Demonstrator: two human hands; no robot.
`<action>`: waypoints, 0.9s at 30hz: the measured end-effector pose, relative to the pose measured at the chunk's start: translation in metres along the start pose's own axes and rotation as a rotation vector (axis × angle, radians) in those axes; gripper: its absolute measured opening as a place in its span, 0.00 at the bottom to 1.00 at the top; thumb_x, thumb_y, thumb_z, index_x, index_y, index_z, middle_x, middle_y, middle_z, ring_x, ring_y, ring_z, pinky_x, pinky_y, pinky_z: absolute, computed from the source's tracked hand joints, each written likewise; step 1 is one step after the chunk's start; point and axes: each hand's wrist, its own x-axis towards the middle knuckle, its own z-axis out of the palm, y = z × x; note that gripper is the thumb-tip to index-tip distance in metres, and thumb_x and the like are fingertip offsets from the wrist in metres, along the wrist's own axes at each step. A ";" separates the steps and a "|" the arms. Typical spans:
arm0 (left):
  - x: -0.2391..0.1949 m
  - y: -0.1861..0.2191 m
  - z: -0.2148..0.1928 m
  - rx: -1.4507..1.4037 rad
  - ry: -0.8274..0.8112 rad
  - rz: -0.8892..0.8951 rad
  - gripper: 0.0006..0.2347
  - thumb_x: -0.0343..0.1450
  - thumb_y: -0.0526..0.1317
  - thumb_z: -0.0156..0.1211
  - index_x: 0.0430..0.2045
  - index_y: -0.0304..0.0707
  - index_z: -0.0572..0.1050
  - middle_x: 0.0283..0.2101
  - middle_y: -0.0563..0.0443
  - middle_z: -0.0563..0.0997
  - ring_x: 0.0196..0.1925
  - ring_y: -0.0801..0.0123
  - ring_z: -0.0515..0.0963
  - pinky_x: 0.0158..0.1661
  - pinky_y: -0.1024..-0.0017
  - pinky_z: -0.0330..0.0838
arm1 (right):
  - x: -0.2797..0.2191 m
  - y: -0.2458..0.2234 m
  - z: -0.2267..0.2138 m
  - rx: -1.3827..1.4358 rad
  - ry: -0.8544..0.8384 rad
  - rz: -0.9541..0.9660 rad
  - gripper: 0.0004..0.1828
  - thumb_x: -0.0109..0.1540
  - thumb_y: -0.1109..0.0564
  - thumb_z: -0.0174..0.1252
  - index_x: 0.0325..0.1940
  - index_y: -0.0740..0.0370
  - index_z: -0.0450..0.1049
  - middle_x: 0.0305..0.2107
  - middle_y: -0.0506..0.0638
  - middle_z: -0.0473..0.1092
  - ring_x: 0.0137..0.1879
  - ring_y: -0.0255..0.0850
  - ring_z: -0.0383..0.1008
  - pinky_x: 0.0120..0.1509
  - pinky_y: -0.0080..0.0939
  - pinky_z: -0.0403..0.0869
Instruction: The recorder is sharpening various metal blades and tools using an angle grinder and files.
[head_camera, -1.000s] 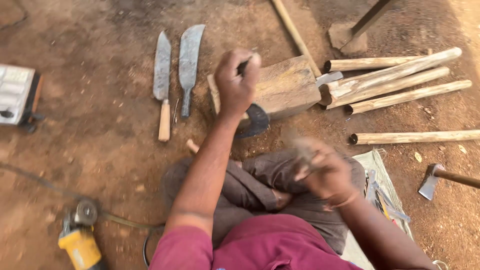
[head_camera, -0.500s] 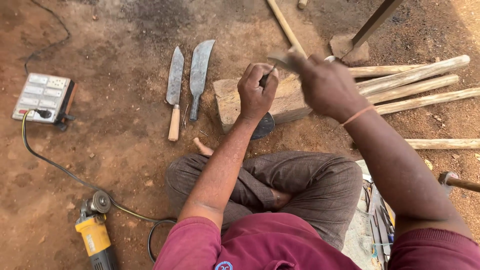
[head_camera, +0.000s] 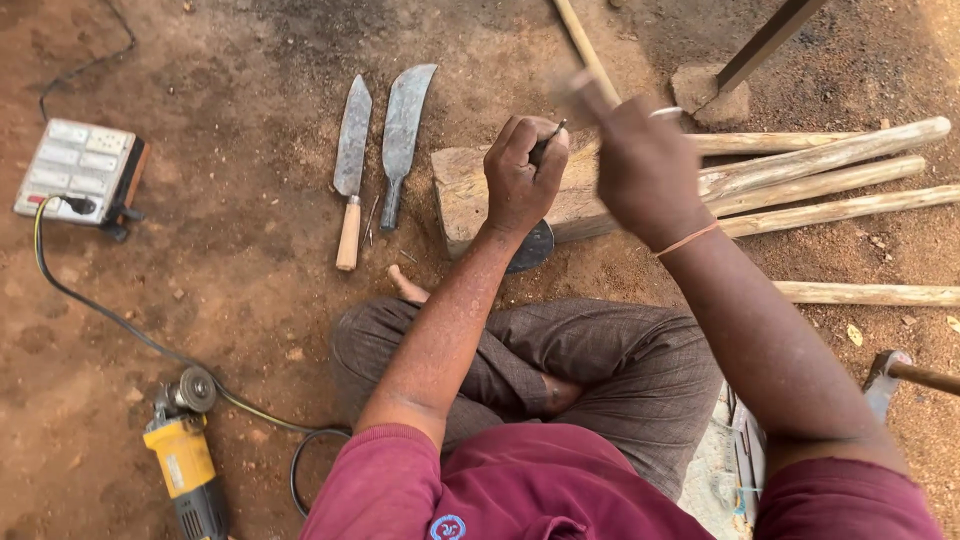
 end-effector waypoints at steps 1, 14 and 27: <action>-0.001 -0.001 0.000 -0.005 -0.007 0.006 0.03 0.74 0.34 0.59 0.31 0.39 0.73 0.32 0.53 0.78 0.27 0.78 0.75 0.25 0.75 0.72 | 0.001 0.001 0.000 -0.007 0.007 0.003 0.29 0.76 0.70 0.48 0.78 0.48 0.57 0.38 0.52 0.73 0.35 0.36 0.71 0.29 0.30 0.72; -0.008 -0.014 0.010 0.039 0.019 0.013 0.03 0.75 0.37 0.57 0.33 0.40 0.71 0.32 0.54 0.75 0.28 0.78 0.74 0.25 0.77 0.72 | 0.016 0.010 -0.007 -0.142 -0.306 -0.039 0.27 0.74 0.65 0.51 0.76 0.46 0.59 0.35 0.53 0.72 0.30 0.38 0.71 0.30 0.35 0.74; -0.001 -0.015 0.008 -0.003 -0.004 0.025 0.03 0.74 0.36 0.56 0.33 0.38 0.71 0.32 0.54 0.74 0.26 0.79 0.72 0.24 0.76 0.69 | 0.014 0.011 -0.001 -0.235 -0.614 0.039 0.34 0.68 0.67 0.49 0.79 0.48 0.61 0.29 0.59 0.71 0.16 0.36 0.66 0.12 0.33 0.66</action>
